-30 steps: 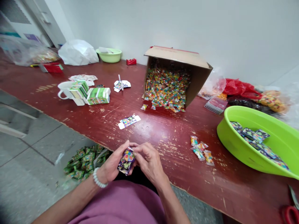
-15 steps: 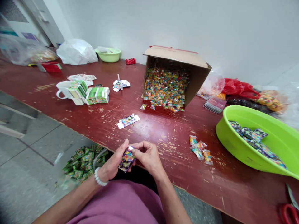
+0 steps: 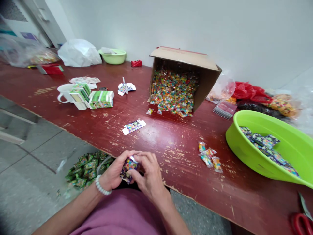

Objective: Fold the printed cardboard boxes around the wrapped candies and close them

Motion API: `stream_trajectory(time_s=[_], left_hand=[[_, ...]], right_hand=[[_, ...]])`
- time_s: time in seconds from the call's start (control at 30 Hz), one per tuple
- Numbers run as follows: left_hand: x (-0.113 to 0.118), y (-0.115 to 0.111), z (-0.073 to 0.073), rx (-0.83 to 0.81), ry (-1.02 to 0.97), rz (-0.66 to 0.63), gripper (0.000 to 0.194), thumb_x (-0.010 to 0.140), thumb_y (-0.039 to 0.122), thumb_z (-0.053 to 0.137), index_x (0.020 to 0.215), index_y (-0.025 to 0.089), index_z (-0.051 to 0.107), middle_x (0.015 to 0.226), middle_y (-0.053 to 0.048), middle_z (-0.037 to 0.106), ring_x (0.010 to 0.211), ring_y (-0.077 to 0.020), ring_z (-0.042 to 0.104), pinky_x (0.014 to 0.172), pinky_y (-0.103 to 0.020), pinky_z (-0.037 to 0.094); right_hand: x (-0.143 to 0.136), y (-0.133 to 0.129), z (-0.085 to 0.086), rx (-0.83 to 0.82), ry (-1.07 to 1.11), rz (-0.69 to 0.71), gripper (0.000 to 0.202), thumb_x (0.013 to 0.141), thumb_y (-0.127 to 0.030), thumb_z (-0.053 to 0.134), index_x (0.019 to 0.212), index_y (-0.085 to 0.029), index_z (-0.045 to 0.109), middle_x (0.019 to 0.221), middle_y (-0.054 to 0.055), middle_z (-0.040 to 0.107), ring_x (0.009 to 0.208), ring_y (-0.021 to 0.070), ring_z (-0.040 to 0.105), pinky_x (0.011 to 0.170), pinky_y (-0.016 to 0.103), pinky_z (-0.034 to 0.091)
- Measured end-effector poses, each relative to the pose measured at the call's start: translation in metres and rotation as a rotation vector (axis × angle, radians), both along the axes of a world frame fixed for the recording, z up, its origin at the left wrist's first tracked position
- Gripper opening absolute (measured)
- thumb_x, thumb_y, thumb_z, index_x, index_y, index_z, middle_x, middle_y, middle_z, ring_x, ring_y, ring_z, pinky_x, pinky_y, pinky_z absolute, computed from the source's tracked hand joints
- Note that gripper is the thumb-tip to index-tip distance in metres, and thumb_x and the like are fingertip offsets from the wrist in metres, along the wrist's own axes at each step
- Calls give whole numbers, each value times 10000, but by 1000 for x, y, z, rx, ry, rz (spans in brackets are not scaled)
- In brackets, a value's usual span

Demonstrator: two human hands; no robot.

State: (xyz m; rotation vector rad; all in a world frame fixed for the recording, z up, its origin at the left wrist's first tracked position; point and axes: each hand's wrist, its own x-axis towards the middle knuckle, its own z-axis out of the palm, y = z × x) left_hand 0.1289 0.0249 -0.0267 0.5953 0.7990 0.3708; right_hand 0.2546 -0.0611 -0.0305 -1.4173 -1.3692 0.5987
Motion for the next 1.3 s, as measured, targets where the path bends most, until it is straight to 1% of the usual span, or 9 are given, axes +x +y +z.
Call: stream_trajectory(time_s=[0.1, 0.23, 0.3, 0.53, 0.63, 0.8, 0.97, 1.1, 1.3], left_hand=[[2, 0, 2, -21, -9, 4, 264, 831, 403, 593, 939, 171, 656, 647, 19, 622, 395, -103, 534, 335, -198, 422], [2, -2, 0, 125, 47, 19, 343, 836, 459, 579, 992, 163, 653, 641, 14, 603, 422, -115, 537, 353, -213, 452], [1, -4, -2, 220, 36, 9, 373, 851, 486, 570, 1015, 164, 661, 647, 4, 602, 490, -126, 557, 392, -208, 472], [-2, -7, 1, 480, 77, -30, 412, 841, 416, 597, 1177, 194, 680, 1008, -67, 690, 598, -128, 594, 438, -197, 481], [-1, -7, 4, 518, 77, -25, 408, 834, 402, 615, 1178, 199, 697, 1100, -74, 689, 720, -175, 630, 455, -199, 491], [1, -7, 0, 490, 46, -27, 409, 866, 460, 592, 1158, 200, 713, 1087, -74, 705, 766, -188, 641, 486, -202, 493], [0, -7, -6, 448, 40, -38, 496, 879, 550, 560, 1166, 168, 692, 808, -55, 673, 637, -164, 608, 447, -209, 481], [2, -10, -8, 357, 31, -72, 608, 883, 627, 514, 1238, 153, 653, 685, -42, 643, 575, -162, 588, 438, -219, 475], [5, -12, -6, 206, 22, -51, 640, 859, 677, 518, 1175, 144, 679, 575, -15, 621, 440, -132, 548, 392, -212, 441]], right_hand=[[-7, 0, -7, -1, 46, -38, 259, 812, -256, 744, 1067, -255, 694, 1150, 89, 659, 1072, 253, 606, 938, 410, 496], [-7, 6, -6, -120, 459, -69, 276, 816, -365, 734, 1047, -236, 656, 1008, 49, 681, 771, 180, 664, 675, 302, 557], [-2, 6, -2, -187, 525, -50, 286, 835, -407, 712, 1046, -222, 654, 954, 37, 686, 647, 145, 642, 597, 273, 539], [15, 3, 7, -132, 76, 38, 214, 893, -330, 654, 1066, -225, 723, 965, 60, 683, 800, 180, 646, 744, 298, 514], [15, 5, 7, -133, 39, 40, 203, 883, -297, 660, 1064, -231, 727, 942, 51, 685, 804, 176, 629, 750, 291, 495], [11, 7, -1, -199, 206, 23, 145, 866, -315, 672, 948, -207, 724, 865, 29, 684, 684, 145, 612, 626, 248, 499], [12, 6, -4, -209, 422, 22, 236, 884, -384, 664, 1037, -207, 694, 965, 48, 714, 641, 140, 648, 607, 265, 547], [16, 6, 4, -206, 395, 6, 219, 886, -382, 655, 810, -180, 690, 1002, 68, 729, 547, 124, 634, 567, 275, 554], [8, 10, 11, -177, 341, -55, 239, 893, -399, 640, 767, -197, 663, 957, 58, 720, 518, 126, 622, 470, 253, 524]])
